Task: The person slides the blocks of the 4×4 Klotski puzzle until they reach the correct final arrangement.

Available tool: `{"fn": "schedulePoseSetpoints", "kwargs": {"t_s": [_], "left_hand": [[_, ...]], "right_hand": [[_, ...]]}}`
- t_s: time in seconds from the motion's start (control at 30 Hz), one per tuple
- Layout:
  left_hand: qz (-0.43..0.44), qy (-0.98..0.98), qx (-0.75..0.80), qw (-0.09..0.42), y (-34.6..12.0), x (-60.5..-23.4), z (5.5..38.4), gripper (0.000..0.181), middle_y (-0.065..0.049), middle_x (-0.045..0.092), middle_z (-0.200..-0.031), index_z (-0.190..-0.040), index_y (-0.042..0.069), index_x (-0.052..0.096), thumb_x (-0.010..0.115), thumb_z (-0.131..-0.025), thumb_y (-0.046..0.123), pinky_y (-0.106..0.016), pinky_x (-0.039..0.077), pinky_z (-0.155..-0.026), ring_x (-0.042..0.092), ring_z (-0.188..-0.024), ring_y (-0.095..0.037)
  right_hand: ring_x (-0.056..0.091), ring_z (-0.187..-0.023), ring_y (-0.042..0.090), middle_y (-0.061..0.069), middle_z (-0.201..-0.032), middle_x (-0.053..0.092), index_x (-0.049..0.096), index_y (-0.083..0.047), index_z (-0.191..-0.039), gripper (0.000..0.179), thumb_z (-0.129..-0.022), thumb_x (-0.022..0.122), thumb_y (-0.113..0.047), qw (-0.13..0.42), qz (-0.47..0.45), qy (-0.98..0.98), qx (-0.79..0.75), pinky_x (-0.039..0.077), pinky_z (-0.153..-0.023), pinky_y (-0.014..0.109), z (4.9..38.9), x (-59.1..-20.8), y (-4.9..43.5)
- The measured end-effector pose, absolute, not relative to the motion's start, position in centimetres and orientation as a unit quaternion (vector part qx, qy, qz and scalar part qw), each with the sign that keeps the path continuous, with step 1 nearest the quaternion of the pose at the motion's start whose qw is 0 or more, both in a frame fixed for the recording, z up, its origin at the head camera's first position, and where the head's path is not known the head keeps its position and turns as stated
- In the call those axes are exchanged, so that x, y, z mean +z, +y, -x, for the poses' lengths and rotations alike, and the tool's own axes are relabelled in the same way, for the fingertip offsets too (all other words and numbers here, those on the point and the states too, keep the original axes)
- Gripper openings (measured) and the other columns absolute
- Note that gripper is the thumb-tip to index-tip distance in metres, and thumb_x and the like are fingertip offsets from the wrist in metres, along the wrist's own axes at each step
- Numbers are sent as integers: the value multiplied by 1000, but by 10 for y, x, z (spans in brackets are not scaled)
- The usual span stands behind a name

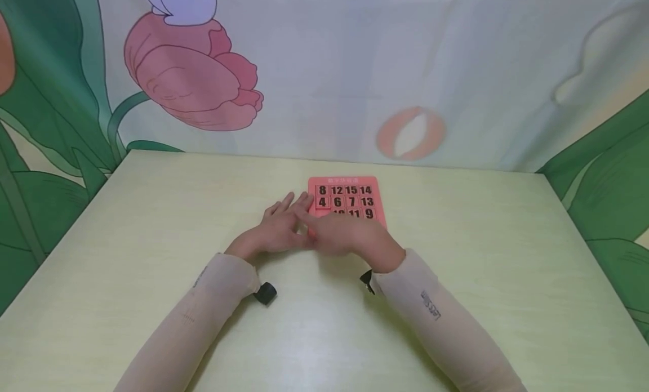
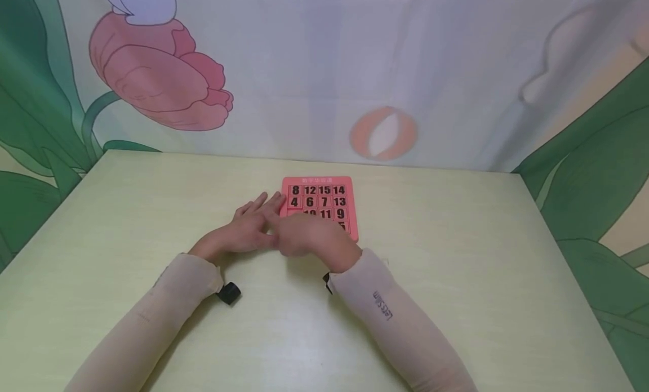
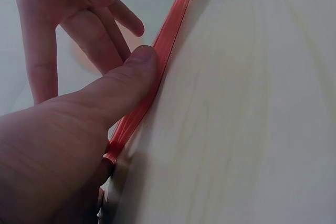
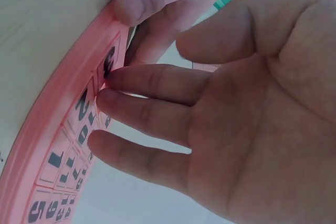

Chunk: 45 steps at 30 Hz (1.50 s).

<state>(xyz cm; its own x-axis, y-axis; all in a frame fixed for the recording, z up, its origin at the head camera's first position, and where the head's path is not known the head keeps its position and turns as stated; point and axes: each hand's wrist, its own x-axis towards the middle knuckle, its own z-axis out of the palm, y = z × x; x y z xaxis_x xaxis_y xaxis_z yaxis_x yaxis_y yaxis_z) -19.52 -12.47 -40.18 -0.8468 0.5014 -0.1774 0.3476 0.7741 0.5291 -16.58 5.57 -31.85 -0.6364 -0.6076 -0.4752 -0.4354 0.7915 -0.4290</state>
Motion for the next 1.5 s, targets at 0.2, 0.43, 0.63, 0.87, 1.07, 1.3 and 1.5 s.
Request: {"fn": "schedulePoseSetpoints", "kwargs": {"t_s": [0.2, 0.43, 0.63, 0.87, 1.07, 1.3, 1.5], "left_hand": [[-229, 928, 250, 157, -124, -401, 195, 102, -4, 2, -169, -163, 14, 10, 69, -91, 53, -52, -6, -120, -12, -153, -28], [-227, 929, 246, 158, -123, -401, 196, 101, -5, 2, -169, -163, 12, 10, 68, -91, 52, -53, -5, -119, -11, -153, -30], [-230, 928, 246, 159, -121, -399, 196, 103, -5, 2, -169, -163, 11, 9, 70, -90, 52, -53, -5, -119, -11, -153, -30], [-225, 931, 239, 162, -119, -398, 196, 101, -5, 1, -169, -163, 13, 8, 68, -92, 52, -52, -5, -120, -12, -153, -29], [-231, 934, 219, 160, -121, -400, 198, 95, -8, 2, -169, -163, 8, 8, 58, -96, 54, -57, -2, -118, -11, -153, -33], [-224, 931, 236, 165, -123, -403, 197, 99, -4, 1, -169, -163, 14, 8, 67, -93, 50, -53, -5, -119, -12, -153, -29], [-216, 929, 252, 165, -123, -402, 195, 100, -2, 2, -169, -164, 15, 8, 70, -92, 48, -51, -6, -120, -12, -153, -27]], "right_hand": [[27, -44, 10, 2, -61, 52, -13, -29, -162, 83, -105, 43, -5, 321, 285, 894, -126, 32, -49, 27, 161, -318, 51], [33, -48, 11, 33, -157, 28, -19, -36, -159, 93, -101, 44, -1, 324, 249, 905, -115, 39, -57, 31, 158, -322, 46], [33, -48, 12, 17, -106, 69, -22, -34, -158, 95, -100, 47, -2, 325, 251, 903, -126, 35, -50, 28, 154, -315, 50], [29, -43, 11, -4, -53, 41, -25, -29, -158, 95, -100, 46, 0, 329, 263, 894, -155, 27, -45, 25, 152, -311, 51], [28, -45, 12, 1, -65, 53, -20, -32, -159, 98, -96, 47, 3, 342, 247, 894, -151, 26, -44, 25, 149, -315, 45], [48, -130, 33, 27, -164, 4, -20, -36, -159, 92, -102, 45, -5, 317, 235, 911, -121, 53, -81, 38, 159, -330, 45], [9, -151, 38, 27, -164, 7, -13, -37, -161, 88, -103, 45, -6, 296, 244, 917, -111, 42, -105, 51, 162, -333, 48]]}}
